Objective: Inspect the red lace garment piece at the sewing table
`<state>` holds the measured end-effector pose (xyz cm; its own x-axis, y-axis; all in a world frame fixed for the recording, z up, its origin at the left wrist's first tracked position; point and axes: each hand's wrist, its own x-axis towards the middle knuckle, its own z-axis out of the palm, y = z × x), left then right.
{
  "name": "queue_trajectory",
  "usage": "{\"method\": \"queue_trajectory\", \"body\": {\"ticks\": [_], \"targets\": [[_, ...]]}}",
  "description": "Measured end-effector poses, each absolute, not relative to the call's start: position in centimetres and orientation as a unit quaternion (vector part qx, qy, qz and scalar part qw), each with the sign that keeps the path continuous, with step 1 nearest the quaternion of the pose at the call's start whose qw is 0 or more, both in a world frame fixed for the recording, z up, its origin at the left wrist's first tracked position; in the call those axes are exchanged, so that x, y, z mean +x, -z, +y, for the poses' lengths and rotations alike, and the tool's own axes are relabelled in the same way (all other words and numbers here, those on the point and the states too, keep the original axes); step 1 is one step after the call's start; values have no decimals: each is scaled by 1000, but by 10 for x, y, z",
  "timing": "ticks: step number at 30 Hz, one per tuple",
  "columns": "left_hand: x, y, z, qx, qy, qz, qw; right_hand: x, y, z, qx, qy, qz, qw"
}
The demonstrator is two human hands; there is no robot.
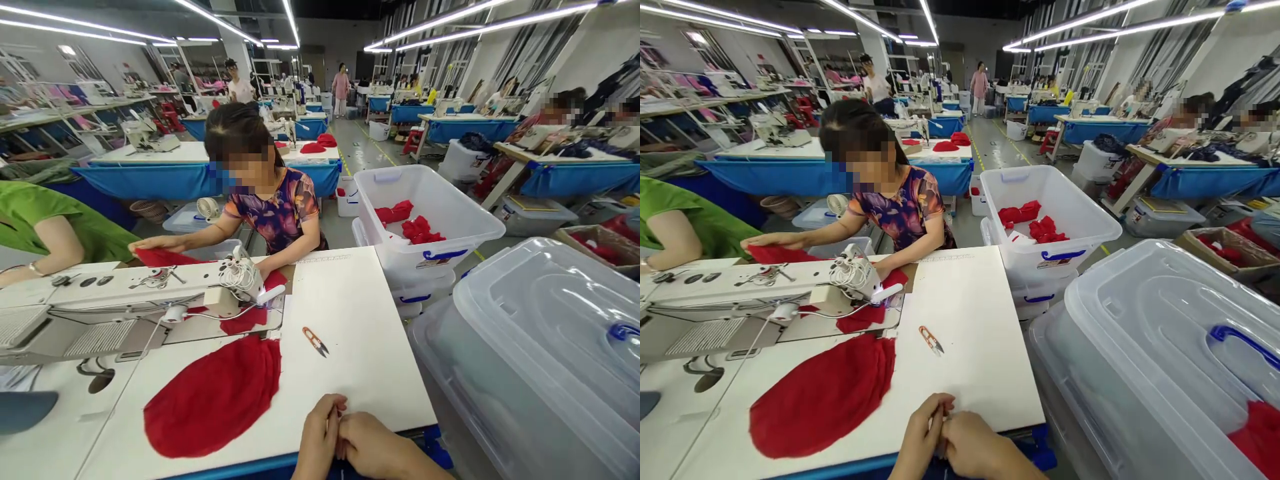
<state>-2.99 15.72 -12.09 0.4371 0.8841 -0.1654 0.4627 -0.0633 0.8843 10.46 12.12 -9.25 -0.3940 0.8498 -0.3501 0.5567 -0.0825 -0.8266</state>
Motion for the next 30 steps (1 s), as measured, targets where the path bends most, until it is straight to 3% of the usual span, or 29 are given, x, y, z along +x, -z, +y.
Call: {"method": "queue_trajectory", "body": {"ticks": [8,12,16,19,22,25,30], "targets": [[-26,135,136,640,-176,530,527,118,86,107,-513,-512,-685,82],[-45,144,126,628,-177,530,541,101,89,97,-517,-540,-654,115],[-76,152,124,641,-186,520,533,88,92,95,-530,-591,-573,204],[-102,156,125,633,-189,522,539,102,89,119,-570,-603,-455,322],[-124,158,124,589,-213,539,563,143,76,161,-628,-532,-307,478],[-138,157,117,562,-227,548,577,188,53,202,-640,-460,-200,582],[-146,163,104,545,-262,561,565,202,34,223,-609,-407,-148,665]]}}
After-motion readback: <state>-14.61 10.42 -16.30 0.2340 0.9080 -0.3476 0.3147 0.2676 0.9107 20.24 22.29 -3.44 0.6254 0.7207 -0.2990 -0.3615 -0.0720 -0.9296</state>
